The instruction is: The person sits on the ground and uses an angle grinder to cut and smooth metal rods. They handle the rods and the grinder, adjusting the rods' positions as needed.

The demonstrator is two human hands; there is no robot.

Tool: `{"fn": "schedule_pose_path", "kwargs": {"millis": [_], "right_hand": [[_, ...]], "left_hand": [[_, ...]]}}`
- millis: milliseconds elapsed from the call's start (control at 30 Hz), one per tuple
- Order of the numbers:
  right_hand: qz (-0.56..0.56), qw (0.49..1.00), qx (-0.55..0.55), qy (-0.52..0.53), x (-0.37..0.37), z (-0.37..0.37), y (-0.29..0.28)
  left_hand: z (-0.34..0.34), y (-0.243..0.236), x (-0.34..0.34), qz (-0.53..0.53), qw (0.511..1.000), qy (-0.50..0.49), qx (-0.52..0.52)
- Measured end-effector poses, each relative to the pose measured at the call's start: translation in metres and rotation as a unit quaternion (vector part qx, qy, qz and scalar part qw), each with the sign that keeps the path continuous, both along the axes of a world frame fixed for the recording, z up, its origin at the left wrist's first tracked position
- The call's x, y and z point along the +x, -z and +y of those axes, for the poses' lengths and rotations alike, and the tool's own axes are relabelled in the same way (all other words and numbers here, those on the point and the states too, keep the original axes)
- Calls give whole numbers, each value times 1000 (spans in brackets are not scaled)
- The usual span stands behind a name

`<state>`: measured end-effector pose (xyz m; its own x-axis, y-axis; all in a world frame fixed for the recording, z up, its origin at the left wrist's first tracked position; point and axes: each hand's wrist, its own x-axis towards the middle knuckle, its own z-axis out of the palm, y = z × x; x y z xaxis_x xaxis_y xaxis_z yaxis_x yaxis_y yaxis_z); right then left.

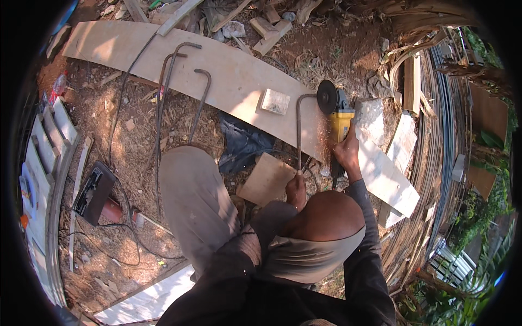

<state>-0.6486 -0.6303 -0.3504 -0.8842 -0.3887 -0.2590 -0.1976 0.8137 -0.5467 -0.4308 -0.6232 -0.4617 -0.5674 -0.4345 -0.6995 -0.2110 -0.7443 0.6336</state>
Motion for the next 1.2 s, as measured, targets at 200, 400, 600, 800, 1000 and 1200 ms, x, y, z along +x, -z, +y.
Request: {"fn": "schedule_pose_path", "kwargs": {"millis": [200,400,600,800,1000,1200], "right_hand": [[-14,1000,-8,4,1,-15,-17],[10,1000,8,4,0,-7,-11],[9,998,-56,-24,-4,3,0],[-10,1000,-19,2,-3,0,-5],[-14,1000,25,5,-4,-5,-11],[-19,1000,13,-4,-4,-8,-16]], "left_hand": [[3,4,-1,-21,999,10,-34],[0,1,-3,-49,998,25,-43],[-2,-1,-3,-41,998,26,-34],[0,4,-4,-45,998,38,-27],[-2,2,-5,-35,997,46,-49],[2,3,-5,-54,995,41,-71]]}}
